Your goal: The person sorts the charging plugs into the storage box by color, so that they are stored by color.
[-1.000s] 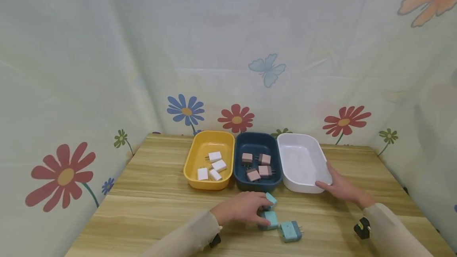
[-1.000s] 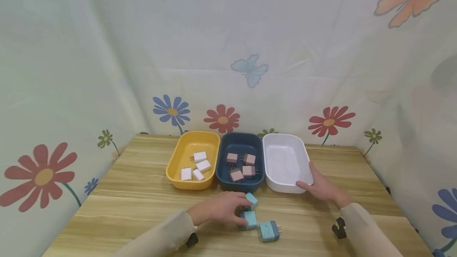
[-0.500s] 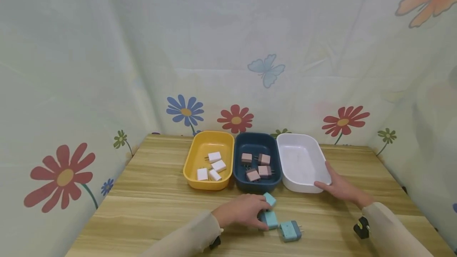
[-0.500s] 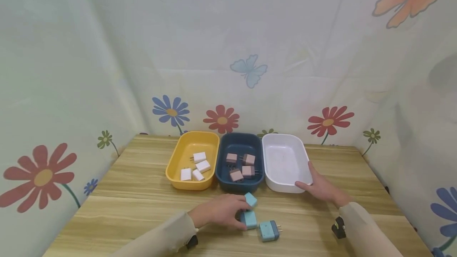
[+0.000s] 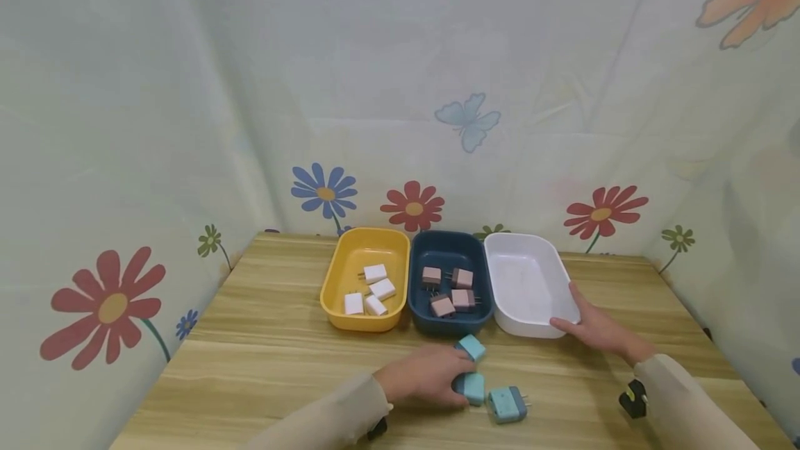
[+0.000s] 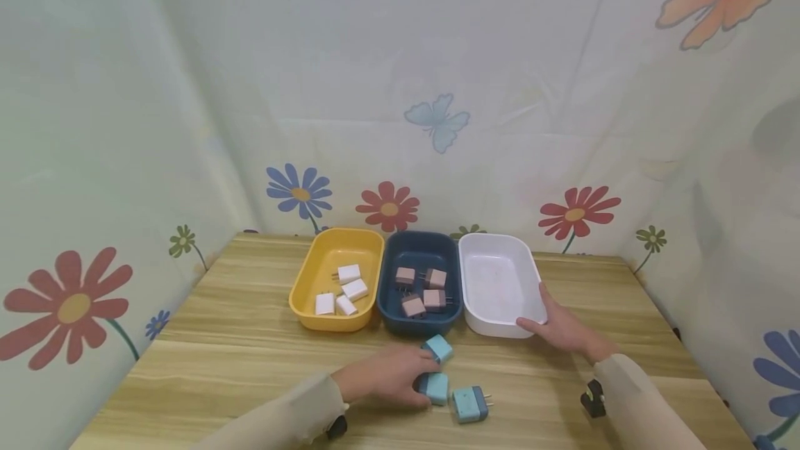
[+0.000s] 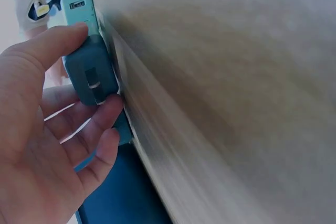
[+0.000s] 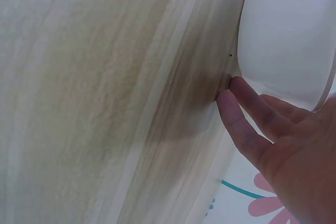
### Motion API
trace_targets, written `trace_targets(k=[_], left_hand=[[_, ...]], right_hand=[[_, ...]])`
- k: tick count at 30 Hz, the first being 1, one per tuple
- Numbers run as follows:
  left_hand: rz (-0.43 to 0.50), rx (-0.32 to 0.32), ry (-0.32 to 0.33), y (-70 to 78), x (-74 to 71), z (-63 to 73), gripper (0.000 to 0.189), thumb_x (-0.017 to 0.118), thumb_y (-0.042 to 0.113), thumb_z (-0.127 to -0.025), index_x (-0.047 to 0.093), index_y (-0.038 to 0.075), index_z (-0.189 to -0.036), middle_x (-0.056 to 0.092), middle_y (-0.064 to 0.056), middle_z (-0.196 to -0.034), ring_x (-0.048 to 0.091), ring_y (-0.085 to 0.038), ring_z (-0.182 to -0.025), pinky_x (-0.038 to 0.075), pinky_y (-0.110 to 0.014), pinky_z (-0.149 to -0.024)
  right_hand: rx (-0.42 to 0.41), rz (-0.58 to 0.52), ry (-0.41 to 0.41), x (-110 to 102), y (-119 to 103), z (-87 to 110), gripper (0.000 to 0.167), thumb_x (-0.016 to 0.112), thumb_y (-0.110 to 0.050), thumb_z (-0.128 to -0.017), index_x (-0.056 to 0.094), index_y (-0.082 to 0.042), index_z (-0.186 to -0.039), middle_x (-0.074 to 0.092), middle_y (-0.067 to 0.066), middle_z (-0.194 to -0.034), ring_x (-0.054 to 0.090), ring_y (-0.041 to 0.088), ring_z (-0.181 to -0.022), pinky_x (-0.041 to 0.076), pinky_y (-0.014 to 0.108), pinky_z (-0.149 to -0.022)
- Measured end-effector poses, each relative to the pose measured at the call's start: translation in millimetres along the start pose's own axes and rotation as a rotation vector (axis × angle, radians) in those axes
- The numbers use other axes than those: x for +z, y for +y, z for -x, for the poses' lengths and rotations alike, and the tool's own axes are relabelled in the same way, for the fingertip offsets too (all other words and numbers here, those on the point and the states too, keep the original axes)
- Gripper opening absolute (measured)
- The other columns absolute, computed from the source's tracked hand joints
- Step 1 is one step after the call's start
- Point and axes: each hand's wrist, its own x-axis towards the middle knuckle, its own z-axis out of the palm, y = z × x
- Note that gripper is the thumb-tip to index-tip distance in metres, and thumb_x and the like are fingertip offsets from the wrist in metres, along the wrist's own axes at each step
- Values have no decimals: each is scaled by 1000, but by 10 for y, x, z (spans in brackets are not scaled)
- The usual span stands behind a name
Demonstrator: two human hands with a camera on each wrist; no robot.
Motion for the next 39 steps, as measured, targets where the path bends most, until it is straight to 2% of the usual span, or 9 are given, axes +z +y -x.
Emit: trace_targets(k=[5,8,12,22,26,33,39], left_hand=[[25,5,-7,-30,-32,19,39,67,47,-84,62,22,-113,53,15,-95,47,1,-78,39,-15,-62],[82,-23,-8,-54,-60,36,44,66,48,-85,61,21,-119,57,14,-108,49,1,-87,43,-16,-74],[162,-61,-7,-76,-110,48,50,66,48,-85,59,21,-127,55,11,-124,50,1,-99,44,-20,-87],[152,-33,64,-124,-262,21,53,62,50,-87,58,17,-127,56,9,-108,49,1,-86,44,-14,-76],[183,-53,89,-142,-329,-11,53,59,53,-88,58,16,-127,57,8,-109,50,1,-86,44,-13,-76],[162,-89,124,-134,-445,-129,52,58,54,-89,58,17,-126,58,8,-110,50,0,-87,45,-14,-75],[177,-167,170,-112,-521,-258,51,60,53,-87,57,20,-126,57,9,-112,50,-3,-91,46,-19,-79]], right_hand=[[4,7,-5,3,-4,5,107,59,-53,-88,-9,3,-148,10,39,-146,24,57,-128,29,66,-97],[-7,4,0,-1,2,1,107,59,-53,-88,-10,3,-148,10,39,-146,25,57,-127,30,67,-96],[-9,7,1,-7,21,-11,107,59,-53,-88,-10,2,-148,11,40,-146,26,57,-127,30,67,-95],[4,2,-22,-26,-4,8,108,59,-54,-87,-10,3,-147,12,40,-145,25,58,-126,30,68,-95],[-2,-13,-15,-18,0,-4,108,60,-53,-87,-10,2,-148,11,39,-146,25,58,-127,29,68,-95],[-3,-18,-9,-8,24,-7,108,61,-52,-87,-10,2,-148,12,38,-146,26,57,-127,30,67,-95],[1,-29,-3,-14,18,7,108,62,-51,-86,-9,2,-148,12,38,-146,27,56,-127,30,67,-96]])
